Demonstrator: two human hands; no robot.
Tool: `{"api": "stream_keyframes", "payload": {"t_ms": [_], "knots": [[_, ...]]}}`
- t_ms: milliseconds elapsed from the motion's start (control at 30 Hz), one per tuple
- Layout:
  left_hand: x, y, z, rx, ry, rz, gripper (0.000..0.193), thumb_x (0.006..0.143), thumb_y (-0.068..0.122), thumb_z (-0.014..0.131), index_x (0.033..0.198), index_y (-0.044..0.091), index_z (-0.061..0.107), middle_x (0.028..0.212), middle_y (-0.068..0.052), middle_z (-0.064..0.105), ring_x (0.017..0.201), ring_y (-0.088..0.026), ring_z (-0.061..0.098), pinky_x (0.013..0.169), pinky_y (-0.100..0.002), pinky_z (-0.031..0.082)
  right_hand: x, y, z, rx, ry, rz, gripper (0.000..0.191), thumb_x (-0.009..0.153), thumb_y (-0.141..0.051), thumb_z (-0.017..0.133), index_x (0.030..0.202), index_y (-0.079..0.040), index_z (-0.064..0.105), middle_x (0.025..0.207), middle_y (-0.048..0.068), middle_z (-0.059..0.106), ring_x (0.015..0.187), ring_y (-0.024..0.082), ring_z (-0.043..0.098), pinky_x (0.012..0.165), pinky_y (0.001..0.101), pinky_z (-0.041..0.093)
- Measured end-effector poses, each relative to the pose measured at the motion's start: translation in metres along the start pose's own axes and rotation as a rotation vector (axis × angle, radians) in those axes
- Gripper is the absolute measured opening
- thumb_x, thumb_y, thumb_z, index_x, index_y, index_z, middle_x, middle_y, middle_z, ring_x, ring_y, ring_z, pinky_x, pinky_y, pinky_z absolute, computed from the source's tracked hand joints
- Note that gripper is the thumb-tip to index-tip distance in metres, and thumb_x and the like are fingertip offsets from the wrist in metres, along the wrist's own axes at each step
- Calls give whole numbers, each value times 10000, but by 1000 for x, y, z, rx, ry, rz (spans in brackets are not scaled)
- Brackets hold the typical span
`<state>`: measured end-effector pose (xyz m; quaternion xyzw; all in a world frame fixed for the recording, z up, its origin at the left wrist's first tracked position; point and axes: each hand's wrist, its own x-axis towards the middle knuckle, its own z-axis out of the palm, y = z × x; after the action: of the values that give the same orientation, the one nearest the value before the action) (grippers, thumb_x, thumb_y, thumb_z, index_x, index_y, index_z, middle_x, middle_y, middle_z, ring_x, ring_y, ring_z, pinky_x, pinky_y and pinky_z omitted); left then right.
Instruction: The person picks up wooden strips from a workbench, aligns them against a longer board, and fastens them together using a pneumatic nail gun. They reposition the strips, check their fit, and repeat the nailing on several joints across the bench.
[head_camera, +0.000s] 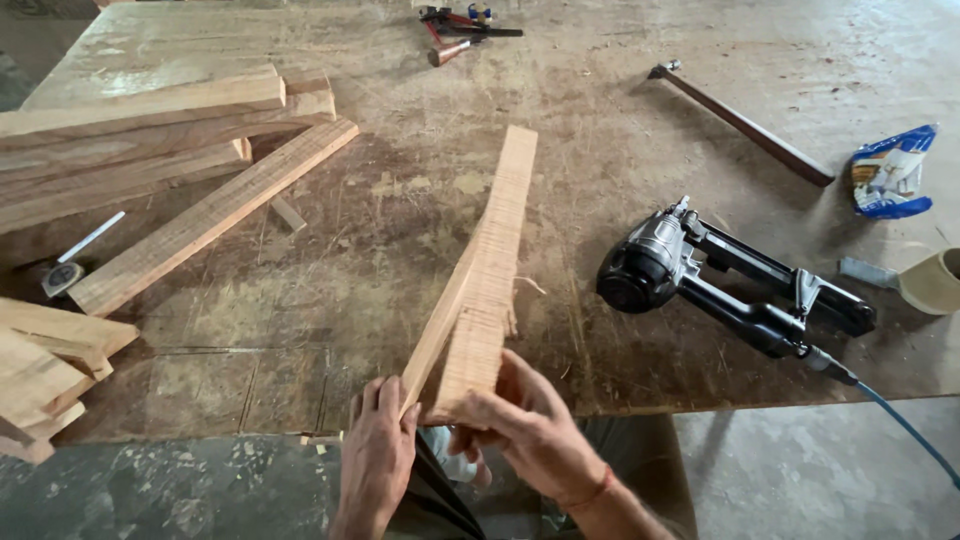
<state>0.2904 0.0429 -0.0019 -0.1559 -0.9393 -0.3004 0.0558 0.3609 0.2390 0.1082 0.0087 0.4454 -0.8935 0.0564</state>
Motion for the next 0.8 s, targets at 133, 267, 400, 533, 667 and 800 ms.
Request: {"api": "stream_keyframes", "payload": {"t_ms": [133,267,400,533,667,800], "knots": [[23,0,-34,67,-247,31,713,748,128,721,1412,63,470,1195,-190,646,1057,-404,637,837,-481,556,9,23,12,-102,3,54,578,963,-197,664,1414,67,416,1078,203,721,777,207,747,640,326,642],[52,16,-68,-13,-241,-8,537,1003,283,550,1497,108,437,912,-93,725,719,-252,714,656,-405,581,19,64,16,-94,49,115,560,969,-204,675,1390,41,400,1110,181,709,814,229,749,681,354,656],[101,53,-48,48,-447,-241,810,997,510,545,1626,127,210,801,-85,713,541,-173,504,438,-301,403,30,99,10,-36,58,215,571,941,-183,716,1387,-32,395,1127,179,701,887,226,751,780,365,663],[147,68,13,134,-395,32,927,848,437,759,1475,-10,242,852,-128,678,570,-174,582,451,-284,484,35,107,-7,-73,-33,217,511,974,-221,704,1316,25,416,1065,159,719,883,227,762,745,367,657],[161,54,65,281,-58,283,719,774,214,778,1311,-21,363,949,-212,675,733,-297,694,569,-392,590,40,104,-21,-181,-62,249,409,979,-232,684,1247,8,488,977,135,743,809,214,767,677,347,642],[164,27,61,275,-247,224,647,1055,184,583,1603,-11,301,921,-157,682,729,-267,756,573,-423,646,41,85,-36,-751,29,-8,232,962,-160,733,1055,27,632,925,138,751,758,217,755,641,358,659]]}}
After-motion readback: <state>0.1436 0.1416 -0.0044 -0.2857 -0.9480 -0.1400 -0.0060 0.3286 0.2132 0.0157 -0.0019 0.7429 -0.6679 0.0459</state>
